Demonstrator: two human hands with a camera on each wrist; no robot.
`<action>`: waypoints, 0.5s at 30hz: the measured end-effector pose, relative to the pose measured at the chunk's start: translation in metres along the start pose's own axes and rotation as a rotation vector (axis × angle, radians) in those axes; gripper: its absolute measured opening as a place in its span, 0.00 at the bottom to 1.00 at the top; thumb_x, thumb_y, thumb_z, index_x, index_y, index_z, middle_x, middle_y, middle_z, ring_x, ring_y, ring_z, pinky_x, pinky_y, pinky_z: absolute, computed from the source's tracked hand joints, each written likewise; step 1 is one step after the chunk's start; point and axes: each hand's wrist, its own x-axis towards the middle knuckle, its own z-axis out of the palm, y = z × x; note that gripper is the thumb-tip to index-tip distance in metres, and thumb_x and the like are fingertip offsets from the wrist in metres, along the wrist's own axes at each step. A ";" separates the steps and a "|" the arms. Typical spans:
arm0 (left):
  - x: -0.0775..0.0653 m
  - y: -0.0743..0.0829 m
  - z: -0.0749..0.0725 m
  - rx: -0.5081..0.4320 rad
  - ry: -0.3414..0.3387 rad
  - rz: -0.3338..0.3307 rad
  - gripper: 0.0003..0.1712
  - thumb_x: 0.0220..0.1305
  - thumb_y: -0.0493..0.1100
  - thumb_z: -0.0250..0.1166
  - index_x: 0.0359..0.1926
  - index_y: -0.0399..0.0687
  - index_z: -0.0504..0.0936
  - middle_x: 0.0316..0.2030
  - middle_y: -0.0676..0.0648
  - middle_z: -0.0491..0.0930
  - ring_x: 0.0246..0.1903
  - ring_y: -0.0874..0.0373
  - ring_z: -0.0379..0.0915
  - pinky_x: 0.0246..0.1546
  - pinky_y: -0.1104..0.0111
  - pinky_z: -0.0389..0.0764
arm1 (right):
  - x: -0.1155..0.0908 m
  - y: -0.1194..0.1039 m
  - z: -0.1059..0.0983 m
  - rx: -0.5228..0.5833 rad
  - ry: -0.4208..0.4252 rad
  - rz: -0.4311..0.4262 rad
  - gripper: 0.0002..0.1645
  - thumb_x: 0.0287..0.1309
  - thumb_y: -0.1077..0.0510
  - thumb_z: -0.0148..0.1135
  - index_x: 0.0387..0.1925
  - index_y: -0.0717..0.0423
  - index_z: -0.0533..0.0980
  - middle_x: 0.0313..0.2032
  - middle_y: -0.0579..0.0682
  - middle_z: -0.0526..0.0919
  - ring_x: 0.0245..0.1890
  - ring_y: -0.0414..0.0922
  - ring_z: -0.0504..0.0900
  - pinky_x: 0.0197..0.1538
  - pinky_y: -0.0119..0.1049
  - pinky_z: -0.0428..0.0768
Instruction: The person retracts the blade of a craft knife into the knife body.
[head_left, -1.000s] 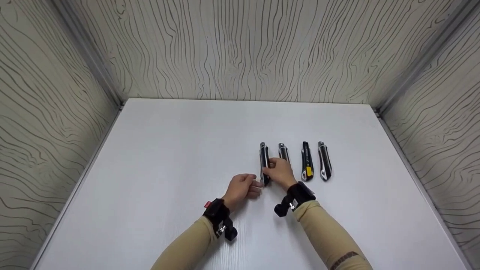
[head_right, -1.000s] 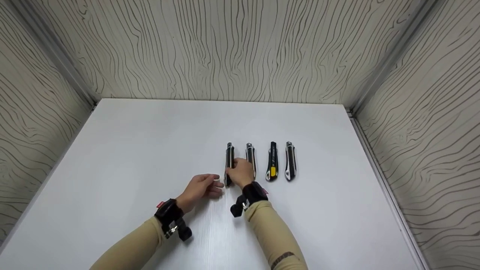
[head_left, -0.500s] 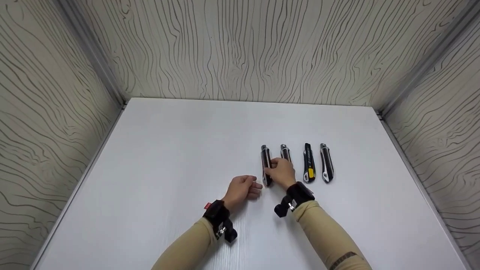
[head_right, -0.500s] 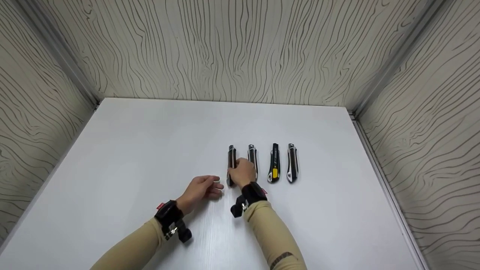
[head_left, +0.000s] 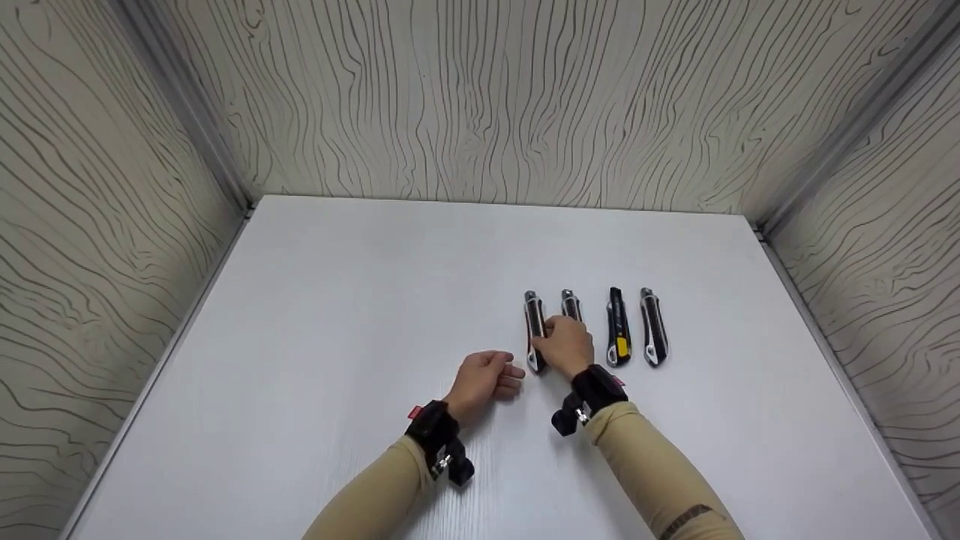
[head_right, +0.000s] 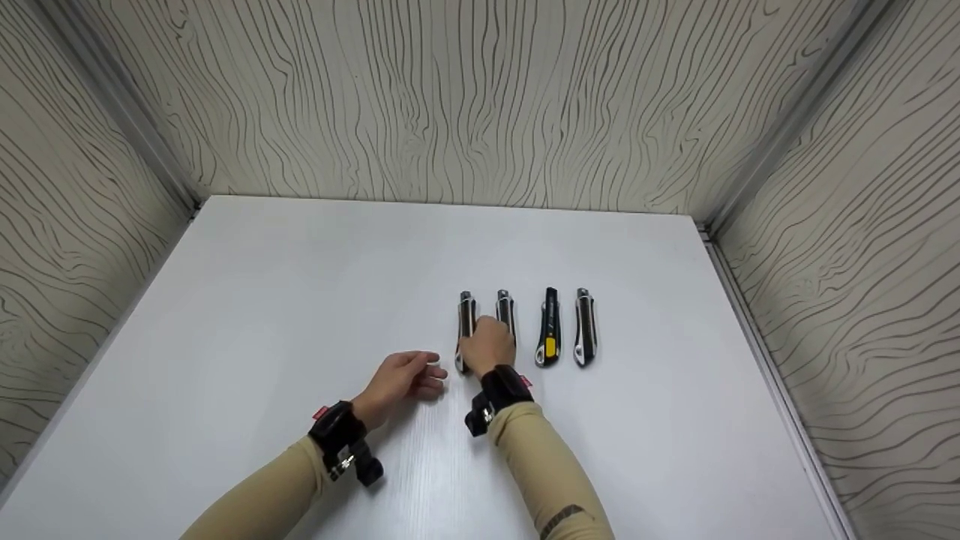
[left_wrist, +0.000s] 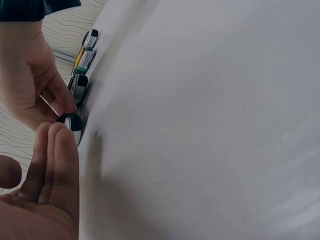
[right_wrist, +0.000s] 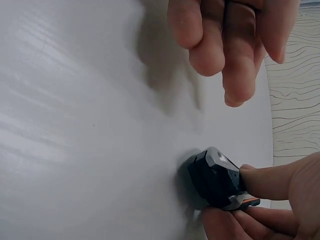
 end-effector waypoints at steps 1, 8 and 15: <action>0.000 0.001 0.000 0.002 0.002 -0.001 0.19 0.74 0.37 0.46 0.53 0.23 0.71 0.31 0.43 0.85 0.26 0.61 0.80 0.29 0.70 0.84 | 0.000 -0.001 0.000 -0.003 0.001 0.001 0.19 0.52 0.52 0.69 0.42 0.61 0.82 0.36 0.55 0.85 0.35 0.51 0.82 0.40 0.47 0.79; -0.001 0.003 -0.005 0.038 0.011 0.017 0.19 0.75 0.39 0.47 0.54 0.24 0.71 0.35 0.38 0.86 0.29 0.60 0.82 0.31 0.67 0.85 | -0.002 -0.001 -0.004 -0.057 -0.012 0.019 0.20 0.56 0.50 0.67 0.47 0.58 0.81 0.41 0.55 0.86 0.41 0.54 0.84 0.44 0.49 0.80; 0.002 0.011 -0.020 0.145 0.059 0.058 0.21 0.76 0.41 0.48 0.57 0.27 0.72 0.40 0.36 0.85 0.33 0.56 0.84 0.39 0.62 0.87 | -0.002 0.013 -0.024 0.001 -0.010 -0.084 0.22 0.60 0.54 0.63 0.53 0.59 0.79 0.47 0.57 0.85 0.46 0.54 0.83 0.49 0.50 0.81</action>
